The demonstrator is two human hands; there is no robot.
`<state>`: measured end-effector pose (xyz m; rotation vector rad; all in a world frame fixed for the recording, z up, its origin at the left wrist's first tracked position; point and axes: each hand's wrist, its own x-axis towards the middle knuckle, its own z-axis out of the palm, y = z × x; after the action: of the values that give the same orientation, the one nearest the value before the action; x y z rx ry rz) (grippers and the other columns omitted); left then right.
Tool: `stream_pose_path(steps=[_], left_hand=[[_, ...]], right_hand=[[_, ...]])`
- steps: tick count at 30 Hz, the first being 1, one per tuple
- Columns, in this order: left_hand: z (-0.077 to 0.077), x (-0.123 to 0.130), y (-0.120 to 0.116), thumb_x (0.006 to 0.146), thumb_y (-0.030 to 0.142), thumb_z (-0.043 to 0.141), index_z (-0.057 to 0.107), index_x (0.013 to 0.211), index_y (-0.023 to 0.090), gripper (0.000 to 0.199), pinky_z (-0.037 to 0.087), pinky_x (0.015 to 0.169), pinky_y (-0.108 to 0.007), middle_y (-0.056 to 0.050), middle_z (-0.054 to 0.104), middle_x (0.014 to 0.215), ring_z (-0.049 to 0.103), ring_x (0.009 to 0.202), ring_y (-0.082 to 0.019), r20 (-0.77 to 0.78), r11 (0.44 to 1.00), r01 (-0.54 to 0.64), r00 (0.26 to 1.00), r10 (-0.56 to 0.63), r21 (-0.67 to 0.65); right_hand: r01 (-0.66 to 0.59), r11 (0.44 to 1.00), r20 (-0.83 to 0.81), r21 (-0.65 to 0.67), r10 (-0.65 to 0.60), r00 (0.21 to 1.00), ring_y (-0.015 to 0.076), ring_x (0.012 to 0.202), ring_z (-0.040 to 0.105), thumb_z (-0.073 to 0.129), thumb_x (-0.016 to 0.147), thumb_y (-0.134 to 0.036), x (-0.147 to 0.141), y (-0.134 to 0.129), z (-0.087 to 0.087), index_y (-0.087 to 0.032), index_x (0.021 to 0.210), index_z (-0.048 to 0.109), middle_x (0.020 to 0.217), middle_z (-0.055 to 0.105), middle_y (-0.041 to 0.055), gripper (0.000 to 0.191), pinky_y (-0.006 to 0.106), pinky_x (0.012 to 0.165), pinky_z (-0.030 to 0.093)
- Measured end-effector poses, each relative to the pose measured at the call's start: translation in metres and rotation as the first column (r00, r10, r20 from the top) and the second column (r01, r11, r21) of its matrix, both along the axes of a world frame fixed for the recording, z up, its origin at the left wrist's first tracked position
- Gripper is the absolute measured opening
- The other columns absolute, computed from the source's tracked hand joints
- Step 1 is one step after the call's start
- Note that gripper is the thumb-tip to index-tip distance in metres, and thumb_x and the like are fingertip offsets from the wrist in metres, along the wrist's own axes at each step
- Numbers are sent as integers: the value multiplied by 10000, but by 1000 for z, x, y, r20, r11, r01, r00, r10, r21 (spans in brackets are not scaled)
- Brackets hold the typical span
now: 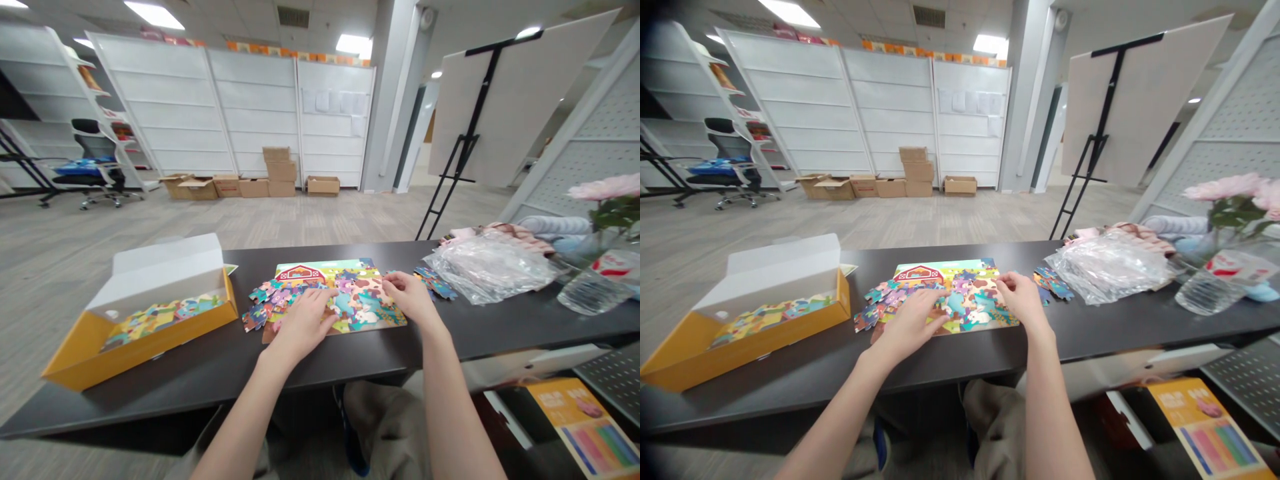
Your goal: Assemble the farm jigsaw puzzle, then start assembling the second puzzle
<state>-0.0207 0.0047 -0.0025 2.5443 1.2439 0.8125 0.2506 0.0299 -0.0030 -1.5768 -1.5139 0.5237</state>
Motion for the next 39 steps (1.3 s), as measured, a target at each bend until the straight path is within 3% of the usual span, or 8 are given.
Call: stream_pose_path(steps=[3, 6, 9, 14, 18, 20, 32, 39], left_hand=[[3, 14, 1, 910, 235, 630, 558, 1263, 213, 360, 461, 1021, -427, -82, 661, 1245, 573, 1180, -268, 34, 1000, -1, 999, 1, 18], [6, 29, 0, 912, 236, 631, 544, 1272, 227, 370, 463, 1024, -425, -79, 659, 1244, 579, 1181, -264, 81, 999, 10, 997, -13, 34], [7, 42, -1, 916, 224, 619, 527, 1290, 240, 386, 454, 1049, -428, -76, 647, 1271, 572, 1221, -263, 115, 999, 23, 993, -28, 42], [7, 47, -2, 900, 235, 637, 480, 1351, 240, 478, 443, 1082, -411, -86, 598, 1350, 542, 1280, -259, 129, 999, 36, 991, -37, 13], [6, 39, -2, 896, 310, 657, 478, 1362, 215, 508, 482, 1009, -432, -108, 622, 1305, 586, 1204, -290, 38, 999, 14, 999, -12, -49], [4, 35, -1, 904, 347, 649, 509, 1329, 218, 466, 489, 980, -431, -107, 642, 1266, 600, 1175, -296, -4, 998, 7, 1000, -7, -69], [5, 36, -7, 927, 493, 601, 539, 1332, 233, 486, 432, 1032, -474, -106, 613, 1337, 521, 1258, -323, -118, 991, 47, 991, -62, -126], [2, 39, -7, 912, 549, 598, 556, 1313, 234, 512, 380, 1100, -503, -115, 555, 1412, 457, 1335, -334, -159, 994, 50, 985, -65, -98]], right_hand=[[-132, 991, -81, 10, 132, 988, 237, 803, 710, 658, 799, -403, -7, -5, 7, -194, 860, 709, 863, 772, 87, 224, 358, 760, 556], [-325, 946, -190, -9, 318, 929, 224, 834, 708, 700, 783, -440, -17, -10, 12, -188, 960, 711, 911, 770, 71, 308, 347, 768, 562], [-392, 919, -280, -44, 366, 888, 200, 757, 702, 730, 744, -411, -21, -11, 11, -183, 989, 690, 803, 749, 36, 337, 323, 716, 562], [-255, 965, -304, -64, 224, 926, 187, 648, 670, 700, 720, -410, -4, -7, 4, -197, 949, 655, 732, 716, 21, 316, 302, 594, 542], [0, 1000, -186, -6, -2, 983, 225, 741, 705, 668, 719, -368, 16, -2, -1, -191, 905, 652, 787, 739, 58, 258, 352, 709, 554], [60, 998, -130, 6, -58, 990, 237, 761, 713, 657, 725, -353, 22, -1, -4, -190, 894, 656, 793, 743, 65, 235, 373, 752, 551], [87, 996, -27, 0, -87, 996, 228, 775, 729, 632, 750, -273, 0, 1, -1, -189, 889, 674, 813, 770, 70, 168, 331, 751, 537], [125, 992, 63, 24, -127, 990, 222, 800, 726, 595, 773, -284, 9, 1, -6, -180, 923, 682, 849, 773, 84, 202, 329, 773, 529]])
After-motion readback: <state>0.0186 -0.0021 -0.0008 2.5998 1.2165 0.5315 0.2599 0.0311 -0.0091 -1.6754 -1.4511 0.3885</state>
